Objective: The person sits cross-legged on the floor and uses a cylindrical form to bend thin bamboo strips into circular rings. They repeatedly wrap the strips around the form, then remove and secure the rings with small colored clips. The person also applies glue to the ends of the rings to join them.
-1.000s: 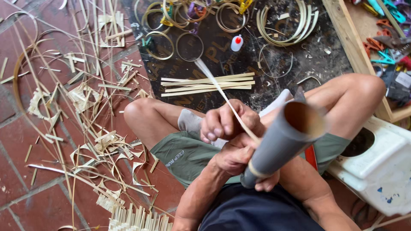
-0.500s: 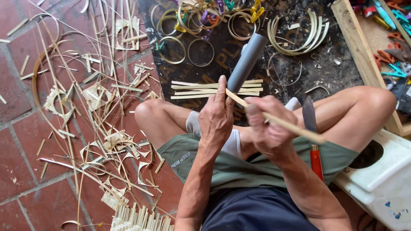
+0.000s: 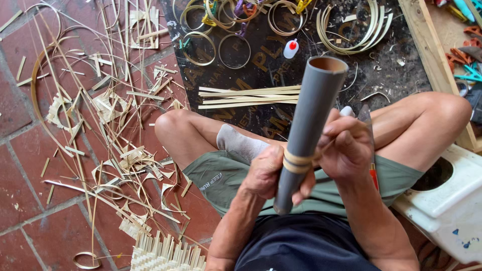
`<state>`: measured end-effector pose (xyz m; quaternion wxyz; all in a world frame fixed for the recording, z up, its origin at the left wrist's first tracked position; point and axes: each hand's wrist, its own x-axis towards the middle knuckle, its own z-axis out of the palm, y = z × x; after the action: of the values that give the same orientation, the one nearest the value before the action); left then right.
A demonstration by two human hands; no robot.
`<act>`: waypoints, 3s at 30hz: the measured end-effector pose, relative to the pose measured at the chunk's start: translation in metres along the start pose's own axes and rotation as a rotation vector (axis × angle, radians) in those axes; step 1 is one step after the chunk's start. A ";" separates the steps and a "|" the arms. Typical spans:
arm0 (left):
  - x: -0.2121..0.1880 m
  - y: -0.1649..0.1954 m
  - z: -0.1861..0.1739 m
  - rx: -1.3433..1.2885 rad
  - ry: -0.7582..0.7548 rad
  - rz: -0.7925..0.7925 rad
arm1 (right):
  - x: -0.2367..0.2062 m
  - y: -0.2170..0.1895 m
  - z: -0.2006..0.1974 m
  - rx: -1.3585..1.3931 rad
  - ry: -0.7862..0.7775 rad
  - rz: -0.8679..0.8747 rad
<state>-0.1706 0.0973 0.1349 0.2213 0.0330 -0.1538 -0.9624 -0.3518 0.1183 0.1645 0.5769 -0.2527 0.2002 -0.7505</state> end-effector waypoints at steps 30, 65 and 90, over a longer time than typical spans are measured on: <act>0.018 0.064 -0.050 2.480 0.737 0.528 | 0.023 0.004 0.022 -1.414 0.106 0.307; -0.023 -0.065 -0.028 -0.439 -0.246 -0.209 | 0.004 0.024 0.050 -0.175 -1.237 0.500; -0.007 0.060 -0.048 0.207 0.505 0.256 | 0.059 -0.020 -0.002 -1.505 -0.664 -0.383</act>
<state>-0.1331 0.0355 0.1077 0.3676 0.2741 -0.1940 -0.8672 -0.3808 0.0667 0.1834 0.1463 -0.8068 0.4205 -0.3884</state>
